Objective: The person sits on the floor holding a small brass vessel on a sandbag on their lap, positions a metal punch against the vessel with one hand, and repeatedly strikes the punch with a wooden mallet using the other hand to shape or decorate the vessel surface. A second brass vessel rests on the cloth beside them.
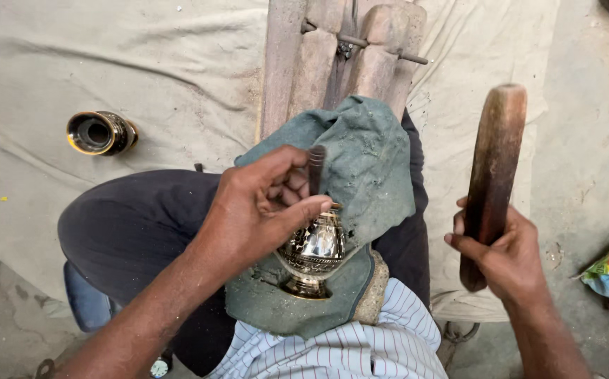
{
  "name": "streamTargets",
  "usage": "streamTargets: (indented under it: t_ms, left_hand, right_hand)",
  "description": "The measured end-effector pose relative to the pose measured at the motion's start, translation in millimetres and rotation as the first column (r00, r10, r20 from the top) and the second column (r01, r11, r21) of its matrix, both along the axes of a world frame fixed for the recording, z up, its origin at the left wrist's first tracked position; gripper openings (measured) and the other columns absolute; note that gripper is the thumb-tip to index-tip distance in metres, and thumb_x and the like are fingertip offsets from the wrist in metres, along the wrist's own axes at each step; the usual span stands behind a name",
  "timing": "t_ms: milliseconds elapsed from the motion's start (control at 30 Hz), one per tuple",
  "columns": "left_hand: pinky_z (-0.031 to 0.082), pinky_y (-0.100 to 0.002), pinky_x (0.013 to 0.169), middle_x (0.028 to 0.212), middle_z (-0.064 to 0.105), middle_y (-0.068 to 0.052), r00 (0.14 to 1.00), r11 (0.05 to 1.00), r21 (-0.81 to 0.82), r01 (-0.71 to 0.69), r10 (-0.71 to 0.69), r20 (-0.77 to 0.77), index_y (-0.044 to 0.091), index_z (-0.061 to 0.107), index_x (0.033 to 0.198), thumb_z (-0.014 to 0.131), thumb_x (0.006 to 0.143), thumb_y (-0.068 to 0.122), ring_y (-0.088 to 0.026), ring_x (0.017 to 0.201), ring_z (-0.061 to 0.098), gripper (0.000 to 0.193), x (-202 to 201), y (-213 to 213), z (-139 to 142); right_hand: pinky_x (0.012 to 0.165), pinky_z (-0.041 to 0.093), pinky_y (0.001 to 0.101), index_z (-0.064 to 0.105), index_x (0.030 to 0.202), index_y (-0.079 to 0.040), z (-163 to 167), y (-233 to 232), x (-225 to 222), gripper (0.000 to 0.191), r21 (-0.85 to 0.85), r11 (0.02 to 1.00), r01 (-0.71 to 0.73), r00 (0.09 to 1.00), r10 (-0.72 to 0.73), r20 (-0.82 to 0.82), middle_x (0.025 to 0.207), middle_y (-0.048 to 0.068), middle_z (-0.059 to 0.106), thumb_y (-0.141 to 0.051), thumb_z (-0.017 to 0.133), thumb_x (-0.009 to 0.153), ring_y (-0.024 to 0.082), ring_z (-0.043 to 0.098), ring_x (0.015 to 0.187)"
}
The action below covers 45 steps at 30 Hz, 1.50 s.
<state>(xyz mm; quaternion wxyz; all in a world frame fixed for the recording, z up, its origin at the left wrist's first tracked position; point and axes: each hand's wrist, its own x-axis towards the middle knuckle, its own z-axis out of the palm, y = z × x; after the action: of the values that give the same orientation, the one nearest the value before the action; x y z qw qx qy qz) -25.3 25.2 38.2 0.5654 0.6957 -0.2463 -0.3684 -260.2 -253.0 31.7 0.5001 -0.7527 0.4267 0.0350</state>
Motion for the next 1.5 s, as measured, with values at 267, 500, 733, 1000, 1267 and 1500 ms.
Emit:
streamTargets:
  t_ms: [267,500,733,1000,1267,1500]
  left_hand:
    - [0.058,-0.019,0.051,0.074,0.067,-0.005,0.957,0.978,-0.002,-0.209,0.204,-0.205,-0.004,0.06,0.106,0.075,0.091,0.003,-0.006,0.065,0.07,0.022,-16.2,6.2,-12.5]
    - [0.063,-0.02,0.054,0.075,0.069,-0.006,0.916,0.933,0.007,-0.361,0.356,-0.184,-0.006,0.057,0.099,0.077,0.091,0.001,-0.007,0.067,0.072,0.023,-31.2,2.9,-11.3]
    - [0.063,-0.019,0.054,0.075,0.07,-0.005,0.941,0.946,0.005,-0.325,0.324,-0.098,-0.002,0.062,0.106,0.075,0.091,0.003,-0.007,0.068,0.073,0.02,-33.7,1.9,-10.2]
    - [0.063,-0.018,0.055,0.076,0.069,-0.005,0.942,0.944,-0.02,-0.33,0.328,-0.071,-0.002,0.063,0.108,0.076,0.092,0.002,-0.006,0.071,0.073,0.02,-35.9,1.3,-10.7]
    - [0.056,-0.018,0.052,0.076,0.069,-0.004,0.941,0.943,-0.006,-0.334,0.333,-0.066,-0.004,0.065,0.108,0.079,0.092,0.002,-0.004,0.068,0.068,0.022,-34.6,-0.1,-8.9]
    - [0.055,-0.018,0.052,0.075,0.068,-0.004,0.933,0.936,-0.005,-0.351,0.349,-0.087,-0.004,0.064,0.119,0.078,0.091,0.001,-0.004,0.067,0.067,0.032,-36.0,-1.5,-7.1]
  right_hand:
    - [0.059,0.056,0.0433,0.065,0.123,0.001,52.9,-20.5,74.8,0.041,-0.227,0.935,-0.271,0.962,0.261,-0.075,0.095,0.014,0.073,0.005,0.077,0.084,0.023,0.067,0.073]
    - [0.069,0.06,0.0357,0.068,0.117,-0.001,92.8,-23.1,160.1,0.034,-0.59,0.449,-0.671,0.666,0.716,-0.212,0.091,0.013,0.073,-0.002,0.075,0.084,0.022,0.072,0.073]
    - [0.068,0.059,0.0405,0.071,0.127,-0.027,110.0,-3.8,208.8,0.046,-0.417,0.071,-0.906,0.391,0.516,-0.762,0.08,0.004,0.075,-0.016,0.077,0.082,0.024,0.073,0.069]
    - [0.072,0.058,0.0435,0.075,0.113,-0.02,102.4,-14.7,224.1,0.038,-0.412,0.083,-0.907,0.364,0.646,-0.671,0.082,0.009,0.075,-0.02,0.082,0.076,0.029,0.073,0.076]
    - [0.072,0.06,0.041,0.071,0.117,-0.025,96.9,-16.9,230.7,0.041,-0.306,0.06,-0.95,0.26,0.694,-0.672,0.087,0.005,0.076,-0.02,0.079,0.077,0.025,0.075,0.079]
    - [0.075,0.061,0.04,0.068,0.128,-0.031,96.4,-12.6,232.5,0.052,-0.161,-0.045,-0.986,0.11,0.552,-0.826,0.086,0.003,0.077,-0.019,0.078,0.079,0.023,0.076,0.08]
